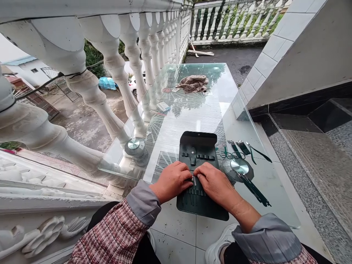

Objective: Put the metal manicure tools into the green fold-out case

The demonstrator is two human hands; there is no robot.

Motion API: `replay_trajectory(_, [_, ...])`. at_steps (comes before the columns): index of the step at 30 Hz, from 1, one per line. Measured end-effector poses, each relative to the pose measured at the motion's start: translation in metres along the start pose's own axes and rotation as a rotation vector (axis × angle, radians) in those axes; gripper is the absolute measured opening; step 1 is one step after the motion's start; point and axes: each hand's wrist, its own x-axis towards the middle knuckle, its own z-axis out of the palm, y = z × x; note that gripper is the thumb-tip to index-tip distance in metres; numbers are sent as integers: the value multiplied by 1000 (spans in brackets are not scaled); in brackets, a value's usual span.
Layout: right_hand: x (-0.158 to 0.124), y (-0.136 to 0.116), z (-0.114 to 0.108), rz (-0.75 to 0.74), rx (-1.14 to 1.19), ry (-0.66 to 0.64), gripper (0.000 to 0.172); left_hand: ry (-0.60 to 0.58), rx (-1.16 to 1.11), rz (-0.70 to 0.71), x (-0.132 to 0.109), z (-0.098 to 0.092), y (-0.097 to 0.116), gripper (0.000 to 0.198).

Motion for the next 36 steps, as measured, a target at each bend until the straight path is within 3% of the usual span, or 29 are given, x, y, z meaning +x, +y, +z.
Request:
replay_trajectory(13, [-4, 4, 1, -36, 75, 27, 26, -17, 15, -3, 0, -1, 0, 13])
replay_trajectory(18, [-5, 6, -11, -39, 239, 181, 22, 18, -43, 2, -1, -5, -1, 9])
replay_trajectory(23, [-14, 11, -26, 49, 310, 295, 22, 127, -121, -49, -3, -13, -5, 8])
replay_trajectory(28, [-32, 24, -43, 215, 402, 405, 27, 113, -113, -31, -9, -18, -2, 3])
replay_trajectory(33, [-54, 54, -79, 394, 451, 671, 41, 167, -103, -6, -13, -23, 8, 2])
replay_trajectory(36, [-66, 74, -90, 468, 356, 653, 39, 203, -138, 2, -12, -28, 17, 4])
